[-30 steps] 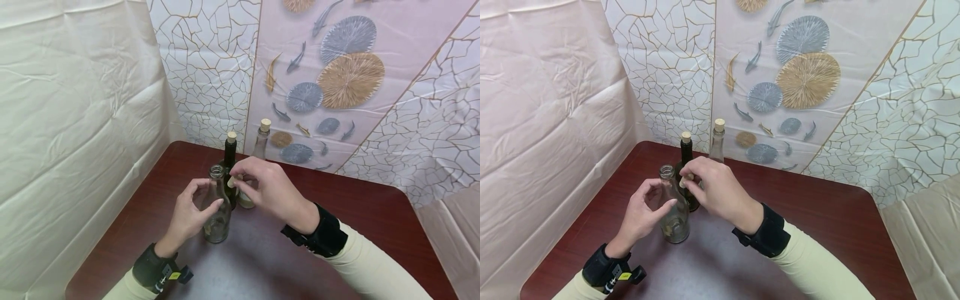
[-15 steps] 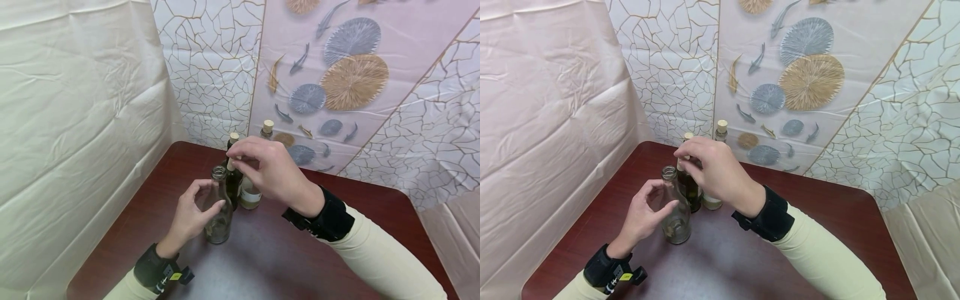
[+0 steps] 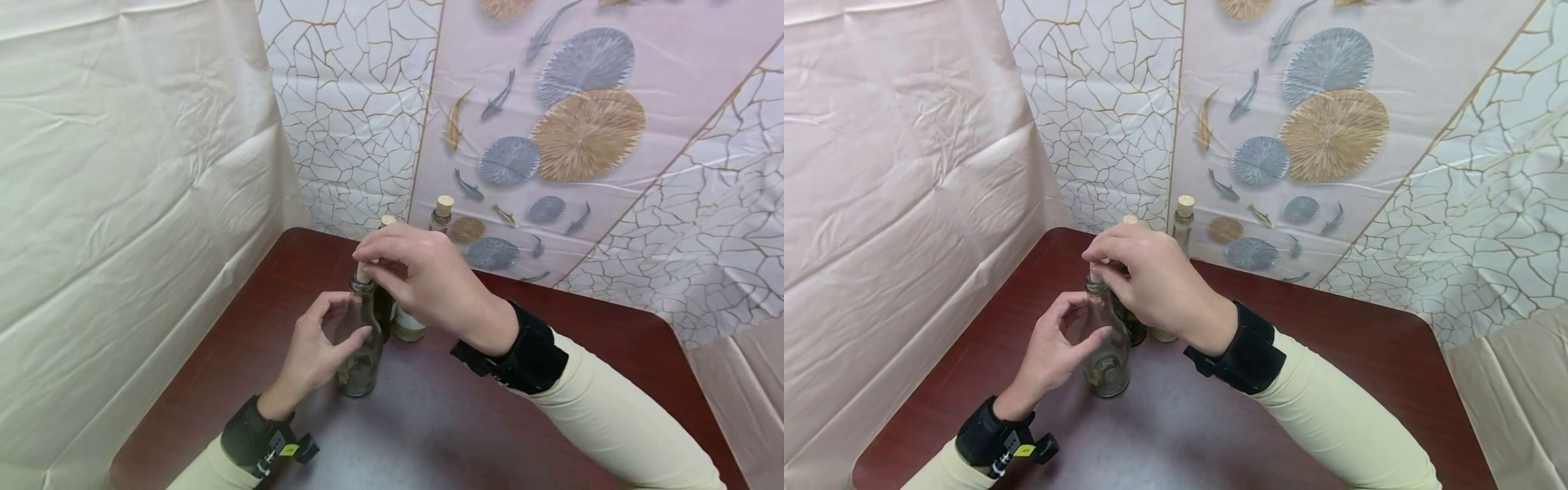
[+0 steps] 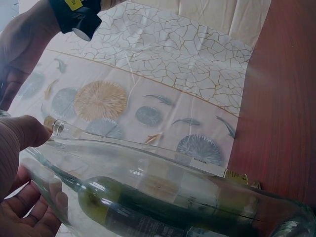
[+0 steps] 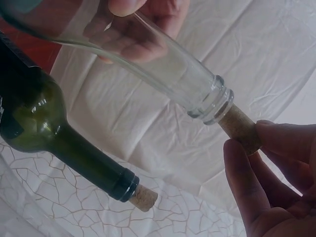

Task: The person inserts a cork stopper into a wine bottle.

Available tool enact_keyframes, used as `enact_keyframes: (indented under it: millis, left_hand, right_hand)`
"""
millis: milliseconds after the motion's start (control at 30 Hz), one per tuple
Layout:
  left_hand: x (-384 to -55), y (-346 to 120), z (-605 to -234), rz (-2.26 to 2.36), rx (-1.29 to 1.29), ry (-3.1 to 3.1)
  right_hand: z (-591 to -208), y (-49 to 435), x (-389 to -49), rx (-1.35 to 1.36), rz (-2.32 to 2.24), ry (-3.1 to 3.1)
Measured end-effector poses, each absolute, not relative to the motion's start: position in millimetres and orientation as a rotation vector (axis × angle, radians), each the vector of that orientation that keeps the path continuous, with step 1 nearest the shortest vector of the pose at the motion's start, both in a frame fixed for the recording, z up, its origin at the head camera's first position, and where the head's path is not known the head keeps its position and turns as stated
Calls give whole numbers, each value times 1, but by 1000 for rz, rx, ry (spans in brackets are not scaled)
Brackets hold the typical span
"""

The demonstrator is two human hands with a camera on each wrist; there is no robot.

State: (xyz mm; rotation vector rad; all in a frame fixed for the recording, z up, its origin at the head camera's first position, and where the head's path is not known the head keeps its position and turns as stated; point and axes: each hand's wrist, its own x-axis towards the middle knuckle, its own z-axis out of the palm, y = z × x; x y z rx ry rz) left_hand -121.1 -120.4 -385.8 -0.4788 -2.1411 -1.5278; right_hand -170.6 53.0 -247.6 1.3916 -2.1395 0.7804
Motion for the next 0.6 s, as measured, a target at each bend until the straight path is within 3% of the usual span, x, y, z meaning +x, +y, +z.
enact_keyframes:
  millis: [367, 600]
  left_hand:
    - [-139, -128, -420, -1534, -504, -2134]
    - [-142, -130, -421, -1553, -522, -2122]
  right_hand:
    - [-257, 49, -170, 1449, 707, -2139]
    - [-262, 44, -168, 1422, 663, -2091]
